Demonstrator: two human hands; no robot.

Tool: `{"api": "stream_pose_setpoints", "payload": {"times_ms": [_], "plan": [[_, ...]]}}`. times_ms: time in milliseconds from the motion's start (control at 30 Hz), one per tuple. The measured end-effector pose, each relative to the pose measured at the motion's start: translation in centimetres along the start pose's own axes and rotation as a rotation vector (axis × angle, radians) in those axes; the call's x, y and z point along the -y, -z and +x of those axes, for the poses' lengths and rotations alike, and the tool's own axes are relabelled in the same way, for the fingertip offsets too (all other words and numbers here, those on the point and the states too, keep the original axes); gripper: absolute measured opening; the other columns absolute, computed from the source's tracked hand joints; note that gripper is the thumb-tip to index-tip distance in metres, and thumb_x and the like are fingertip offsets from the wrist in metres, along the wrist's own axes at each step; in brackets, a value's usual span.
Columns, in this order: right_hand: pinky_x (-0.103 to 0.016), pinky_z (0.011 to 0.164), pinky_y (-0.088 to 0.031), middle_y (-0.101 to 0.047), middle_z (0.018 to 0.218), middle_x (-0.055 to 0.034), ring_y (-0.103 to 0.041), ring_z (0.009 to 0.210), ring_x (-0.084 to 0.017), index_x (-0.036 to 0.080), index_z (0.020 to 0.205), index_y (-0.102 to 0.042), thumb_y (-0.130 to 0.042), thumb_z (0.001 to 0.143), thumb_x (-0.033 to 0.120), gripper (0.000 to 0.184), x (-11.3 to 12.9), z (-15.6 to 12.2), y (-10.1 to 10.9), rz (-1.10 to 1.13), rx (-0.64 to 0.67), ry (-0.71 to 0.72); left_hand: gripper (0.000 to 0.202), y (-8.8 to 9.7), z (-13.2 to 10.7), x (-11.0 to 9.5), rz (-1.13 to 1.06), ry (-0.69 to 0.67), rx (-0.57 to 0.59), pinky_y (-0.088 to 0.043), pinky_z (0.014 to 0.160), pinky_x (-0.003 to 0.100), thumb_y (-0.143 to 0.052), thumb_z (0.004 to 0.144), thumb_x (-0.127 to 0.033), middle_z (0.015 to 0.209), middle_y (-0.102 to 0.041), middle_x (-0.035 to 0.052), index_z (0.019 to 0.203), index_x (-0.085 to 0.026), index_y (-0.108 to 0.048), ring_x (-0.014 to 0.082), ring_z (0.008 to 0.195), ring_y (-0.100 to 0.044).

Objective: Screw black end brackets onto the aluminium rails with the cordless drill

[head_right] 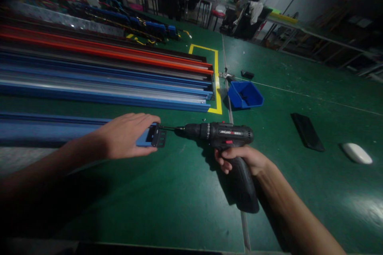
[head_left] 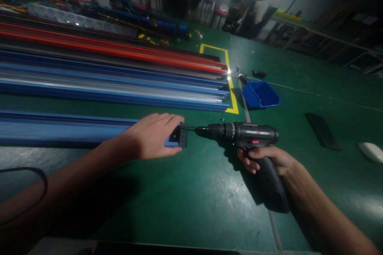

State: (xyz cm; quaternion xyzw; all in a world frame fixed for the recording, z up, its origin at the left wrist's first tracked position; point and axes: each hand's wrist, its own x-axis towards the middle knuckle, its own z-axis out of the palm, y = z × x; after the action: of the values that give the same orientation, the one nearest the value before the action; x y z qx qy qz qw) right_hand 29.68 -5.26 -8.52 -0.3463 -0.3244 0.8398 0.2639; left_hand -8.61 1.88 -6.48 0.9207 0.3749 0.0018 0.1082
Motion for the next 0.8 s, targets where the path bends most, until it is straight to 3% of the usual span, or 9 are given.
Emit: {"api": "stream_pose_setpoints", "payload": {"times_ms": [800], "plan": [[-0.024,0.068,-0.062,-0.073,0.088,-0.0088,-0.065,0.064,-0.01,0.005,0.107,-0.074,-0.074,0.088,0.015,0.021,-0.02,0.02,0.06,0.002,0.022,0.007,0.065,-0.01,0.01,-0.09,0.019,-0.003,-0.003,-0.046,0.092,0.041,-0.061,0.09,-0.057,0.123,-0.067,0.0141,0.139,-0.017,-0.05,0.0308,0.108,-0.065]]}}
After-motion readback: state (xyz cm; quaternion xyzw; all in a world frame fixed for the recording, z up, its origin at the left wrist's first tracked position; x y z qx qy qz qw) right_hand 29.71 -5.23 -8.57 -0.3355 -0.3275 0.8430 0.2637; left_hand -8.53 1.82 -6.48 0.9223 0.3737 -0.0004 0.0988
